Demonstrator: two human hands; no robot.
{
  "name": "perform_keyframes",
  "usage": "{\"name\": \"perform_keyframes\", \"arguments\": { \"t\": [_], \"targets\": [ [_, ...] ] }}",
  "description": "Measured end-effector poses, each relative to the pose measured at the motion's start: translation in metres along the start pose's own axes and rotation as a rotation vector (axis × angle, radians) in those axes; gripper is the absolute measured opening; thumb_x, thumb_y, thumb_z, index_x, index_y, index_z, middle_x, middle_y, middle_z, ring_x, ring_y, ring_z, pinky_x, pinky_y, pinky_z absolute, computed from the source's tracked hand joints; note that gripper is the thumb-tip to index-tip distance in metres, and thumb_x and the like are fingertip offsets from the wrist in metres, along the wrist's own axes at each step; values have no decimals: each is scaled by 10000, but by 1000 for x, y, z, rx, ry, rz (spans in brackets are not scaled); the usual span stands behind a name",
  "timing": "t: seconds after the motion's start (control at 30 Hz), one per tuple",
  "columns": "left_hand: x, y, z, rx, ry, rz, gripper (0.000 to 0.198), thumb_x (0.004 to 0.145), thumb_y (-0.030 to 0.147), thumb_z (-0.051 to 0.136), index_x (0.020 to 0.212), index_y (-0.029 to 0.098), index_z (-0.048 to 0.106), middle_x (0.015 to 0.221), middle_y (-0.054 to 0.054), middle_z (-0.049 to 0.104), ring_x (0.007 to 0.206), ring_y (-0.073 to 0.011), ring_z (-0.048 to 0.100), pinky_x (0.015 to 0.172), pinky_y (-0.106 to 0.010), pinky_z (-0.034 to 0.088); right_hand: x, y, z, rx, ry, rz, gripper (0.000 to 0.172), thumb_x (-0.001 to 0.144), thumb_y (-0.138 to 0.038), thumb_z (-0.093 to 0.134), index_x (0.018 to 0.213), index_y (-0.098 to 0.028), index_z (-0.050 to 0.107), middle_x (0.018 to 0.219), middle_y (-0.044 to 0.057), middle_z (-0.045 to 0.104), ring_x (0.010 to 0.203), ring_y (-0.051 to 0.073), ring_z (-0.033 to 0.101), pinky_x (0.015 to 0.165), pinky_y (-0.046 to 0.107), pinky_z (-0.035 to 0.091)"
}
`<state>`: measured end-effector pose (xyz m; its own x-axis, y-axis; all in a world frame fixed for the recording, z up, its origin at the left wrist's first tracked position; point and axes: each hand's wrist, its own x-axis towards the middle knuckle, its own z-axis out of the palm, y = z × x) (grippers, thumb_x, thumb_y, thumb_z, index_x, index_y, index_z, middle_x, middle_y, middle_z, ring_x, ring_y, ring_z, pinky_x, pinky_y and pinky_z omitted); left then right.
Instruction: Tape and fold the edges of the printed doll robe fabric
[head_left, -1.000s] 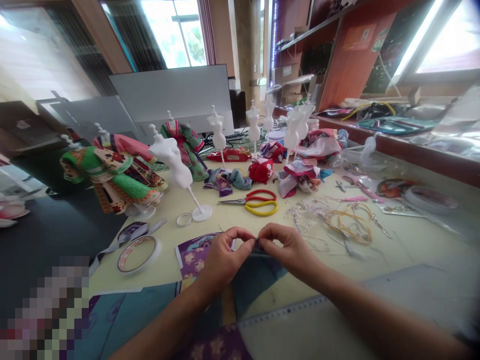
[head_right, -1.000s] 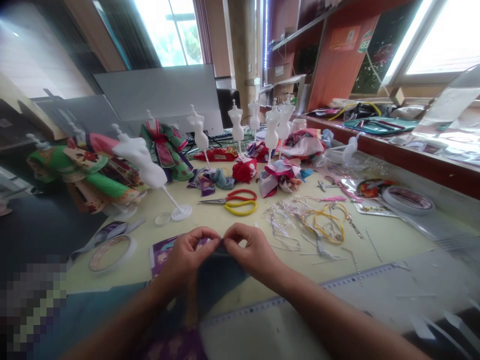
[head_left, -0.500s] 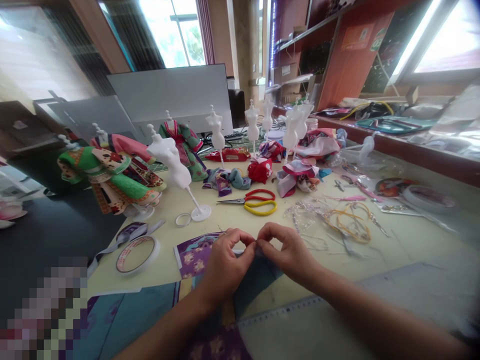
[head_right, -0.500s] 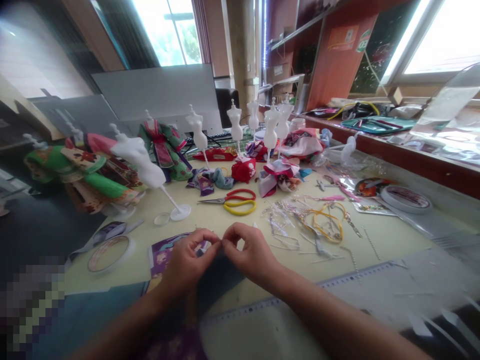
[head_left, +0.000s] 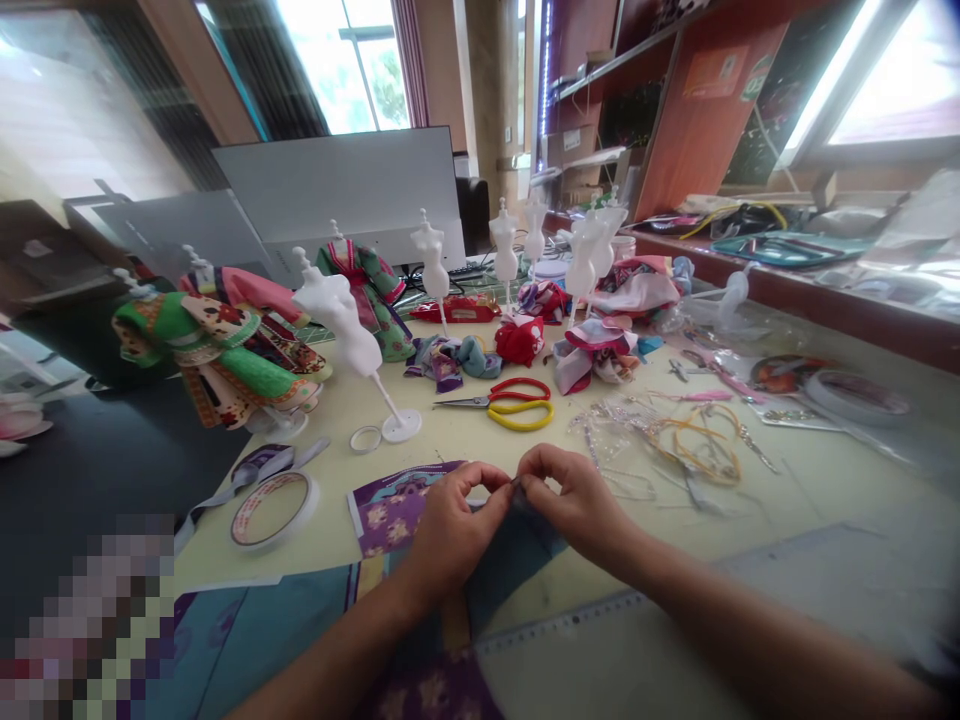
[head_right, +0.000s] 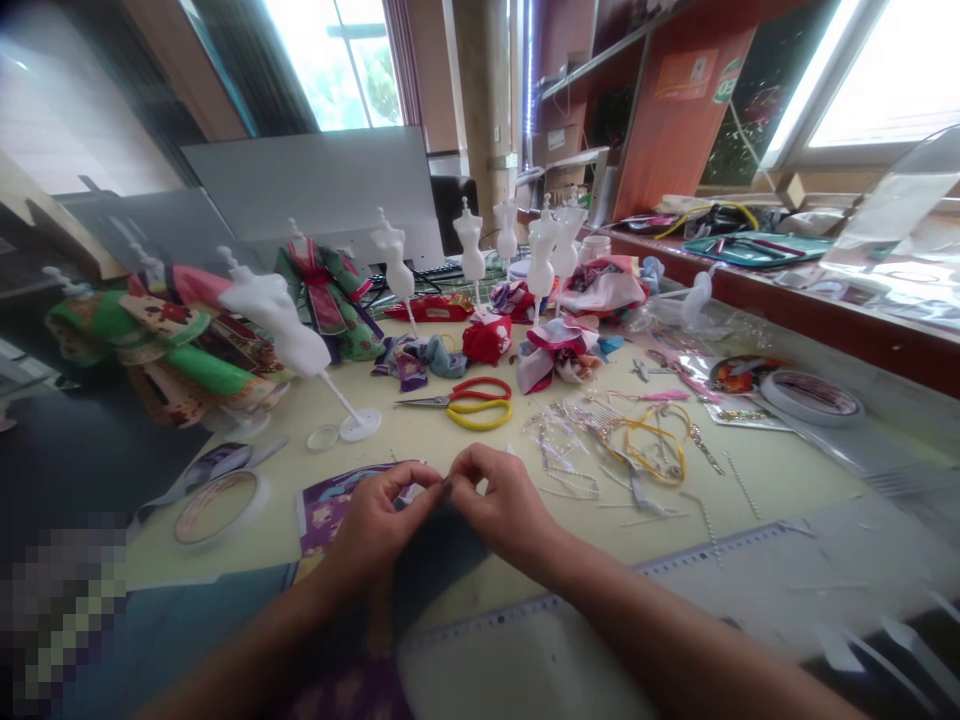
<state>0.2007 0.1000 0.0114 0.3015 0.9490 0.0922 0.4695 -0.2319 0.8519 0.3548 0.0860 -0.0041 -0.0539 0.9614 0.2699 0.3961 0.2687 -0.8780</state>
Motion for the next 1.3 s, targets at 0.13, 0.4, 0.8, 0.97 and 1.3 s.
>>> {"name": "perform_keyframes", "arguments": {
  "t": [0.13, 0.4, 0.8, 0.97, 1.3],
  "targets": [
    [1, 0, -2, -3, -15, 0, 147, 788, 287, 541, 752, 175, 628, 749, -13, 666, 714, -165, 605, 631, -239, 452, 0, -3, -3, 6, -34, 6, 131, 752, -136, 453, 691, -178, 562, 633, -13, 585, 599, 112, 531, 532, 209, 403],
    [0, 2, -5, 106, -55, 49, 116, 785, 238, 539, 737, 183, 629, 743, 0, 648, 746, -166, 592, 669, -251, 423, -4, -2, -4, -69, -51, -94, 54, 719, -141, 538, 687, -184, 545, 647, -20, 578, 617, 118, 533, 560, 227, 397],
    [-1, -3, -4, 137, -69, 136, 133, 812, 223, 518, 728, 186, 615, 722, 3, 627, 749, -166, 574, 719, -286, 407, -3, 2, -5, -134, -38, -149, 66, 723, -134, 538, 686, -188, 548, 635, -23, 577, 601, 114, 538, 587, 234, 406],
    [-2, -5, -2, 184, -47, 194, 142, 821, 212, 515, 705, 185, 591, 696, 10, 608, 712, -154, 550, 725, -293, 390, -4, 4, -3, -155, -62, -137, 79, 710, -121, 530, 666, -185, 547, 623, -21, 584, 585, 113, 530, 560, 230, 385],
    [-2, -6, -6, 175, -78, 138, 161, 837, 249, 510, 713, 186, 591, 701, 4, 614, 724, -164, 558, 670, -275, 390, 1, 9, -3, -149, -127, -100, 148, 741, -91, 461, 735, -184, 577, 678, -11, 626, 632, 118, 552, 588, 229, 399]
  ]
}}
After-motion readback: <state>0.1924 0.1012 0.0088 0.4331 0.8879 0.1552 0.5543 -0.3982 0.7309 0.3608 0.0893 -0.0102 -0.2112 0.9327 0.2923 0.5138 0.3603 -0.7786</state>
